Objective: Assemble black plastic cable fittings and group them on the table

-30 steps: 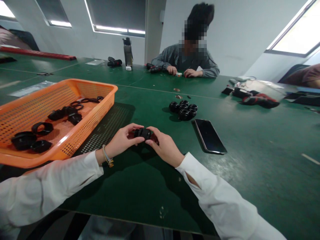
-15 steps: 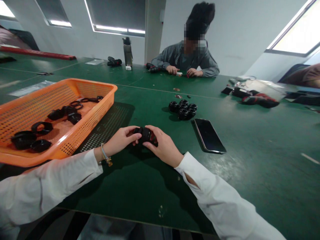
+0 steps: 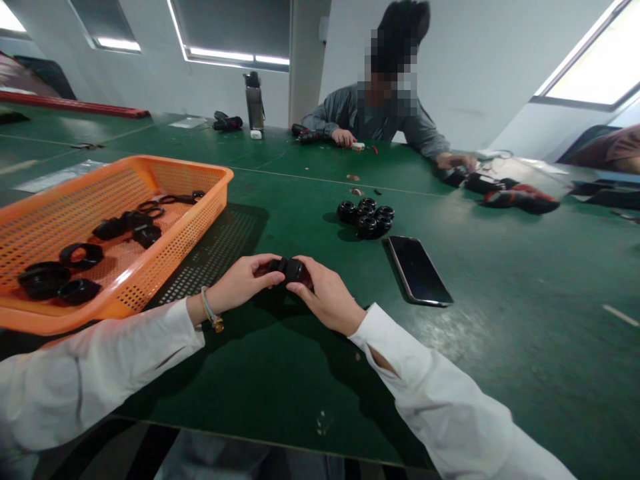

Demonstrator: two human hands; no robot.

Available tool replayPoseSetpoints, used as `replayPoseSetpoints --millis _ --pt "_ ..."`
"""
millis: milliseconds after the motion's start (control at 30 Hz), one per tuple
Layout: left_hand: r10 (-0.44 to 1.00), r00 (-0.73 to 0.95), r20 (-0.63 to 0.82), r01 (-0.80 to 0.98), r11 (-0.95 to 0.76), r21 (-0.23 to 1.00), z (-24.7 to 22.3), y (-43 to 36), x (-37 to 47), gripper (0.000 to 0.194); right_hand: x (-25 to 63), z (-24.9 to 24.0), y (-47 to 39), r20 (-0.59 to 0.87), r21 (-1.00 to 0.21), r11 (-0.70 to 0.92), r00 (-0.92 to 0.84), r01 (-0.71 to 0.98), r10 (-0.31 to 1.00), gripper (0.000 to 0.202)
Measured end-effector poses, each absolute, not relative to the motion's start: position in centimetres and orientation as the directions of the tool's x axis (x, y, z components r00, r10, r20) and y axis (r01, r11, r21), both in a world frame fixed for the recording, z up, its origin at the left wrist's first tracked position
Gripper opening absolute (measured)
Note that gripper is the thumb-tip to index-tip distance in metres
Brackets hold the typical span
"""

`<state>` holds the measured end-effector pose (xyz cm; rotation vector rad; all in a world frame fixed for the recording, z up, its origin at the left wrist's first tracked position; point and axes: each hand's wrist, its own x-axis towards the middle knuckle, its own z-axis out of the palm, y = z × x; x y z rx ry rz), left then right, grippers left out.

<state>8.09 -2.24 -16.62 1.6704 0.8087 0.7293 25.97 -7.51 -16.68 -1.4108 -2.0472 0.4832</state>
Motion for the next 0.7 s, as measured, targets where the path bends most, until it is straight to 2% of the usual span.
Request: replayPoseSetpoints --millis 400,567,700 --pt "0.817 0.564 0.122 0.207 -0.283 0.936 -16.71 -2.41 8.13 0.030 25.61 -16.50 -7.64 0.196 -0.624 0.302 -0.230 0.721 0.953 0.027" --pt "0.818 0.561 0.125 0.223 -0.295 0.929 -16.63 -2.61 8.15 0.032 25.65 -16.60 -7.58 0.232 -0.641 0.322 -0.224 0.696 0.946 0.028" --pt "0.820 0.561 0.114 0.150 -0.236 0.960 -16.69 -2.63 8.13 0.032 25.62 -16.71 -7.63 0.339 -0.562 0.424 -0.269 0.710 0.901 0.034"
